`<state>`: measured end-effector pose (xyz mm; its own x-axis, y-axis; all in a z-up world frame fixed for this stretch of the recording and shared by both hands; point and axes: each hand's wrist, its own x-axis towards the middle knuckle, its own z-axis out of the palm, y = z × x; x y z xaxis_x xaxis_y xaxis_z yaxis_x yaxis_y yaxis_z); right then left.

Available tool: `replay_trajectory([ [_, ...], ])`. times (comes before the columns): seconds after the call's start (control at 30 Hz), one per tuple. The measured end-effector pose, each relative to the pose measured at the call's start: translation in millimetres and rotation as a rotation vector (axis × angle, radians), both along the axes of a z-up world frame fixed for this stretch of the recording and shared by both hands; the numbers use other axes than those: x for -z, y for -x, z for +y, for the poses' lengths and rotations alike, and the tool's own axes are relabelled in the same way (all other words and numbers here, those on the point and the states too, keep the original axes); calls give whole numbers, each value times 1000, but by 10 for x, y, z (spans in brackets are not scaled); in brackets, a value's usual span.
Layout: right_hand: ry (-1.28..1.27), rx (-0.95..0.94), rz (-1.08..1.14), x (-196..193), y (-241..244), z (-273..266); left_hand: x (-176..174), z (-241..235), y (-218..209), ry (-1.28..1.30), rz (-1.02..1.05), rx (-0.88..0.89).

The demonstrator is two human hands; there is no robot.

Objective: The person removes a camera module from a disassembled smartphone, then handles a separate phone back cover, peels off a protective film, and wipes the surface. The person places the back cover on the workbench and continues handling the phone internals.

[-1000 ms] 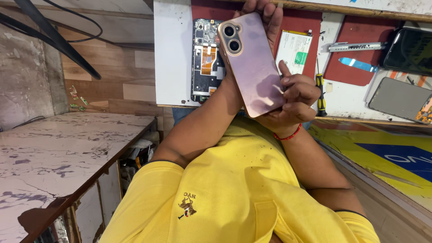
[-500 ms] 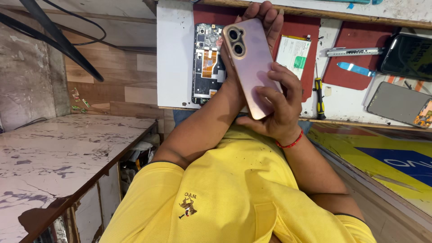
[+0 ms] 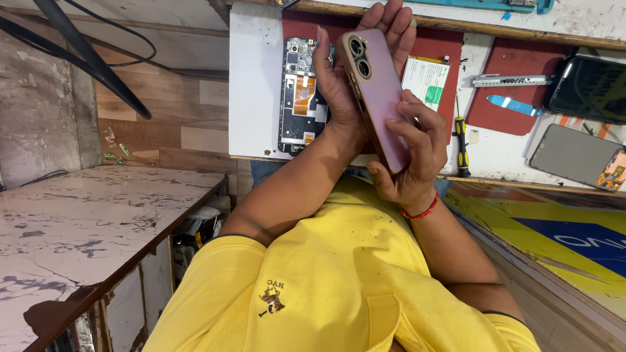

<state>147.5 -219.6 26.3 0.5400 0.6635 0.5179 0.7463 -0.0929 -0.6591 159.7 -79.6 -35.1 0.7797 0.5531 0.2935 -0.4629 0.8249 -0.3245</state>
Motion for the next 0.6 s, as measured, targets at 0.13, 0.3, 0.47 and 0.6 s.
replay_trajectory([
  [0.13, 4, -10, 25, 5, 15, 9, 2, 12, 3, 11, 84, 22],
  [0.3, -2, 2, 31, 8, 30, 20, 38, -27, -2, -7, 152, 0],
  [0.47, -10, -5, -63, -17, 62, 16, 60, -51, -2, -26, 84, 3],
  [0.6, 2, -28, -73, 1, 37, 4, 81, -51, -28, 4, 103, 54],
])
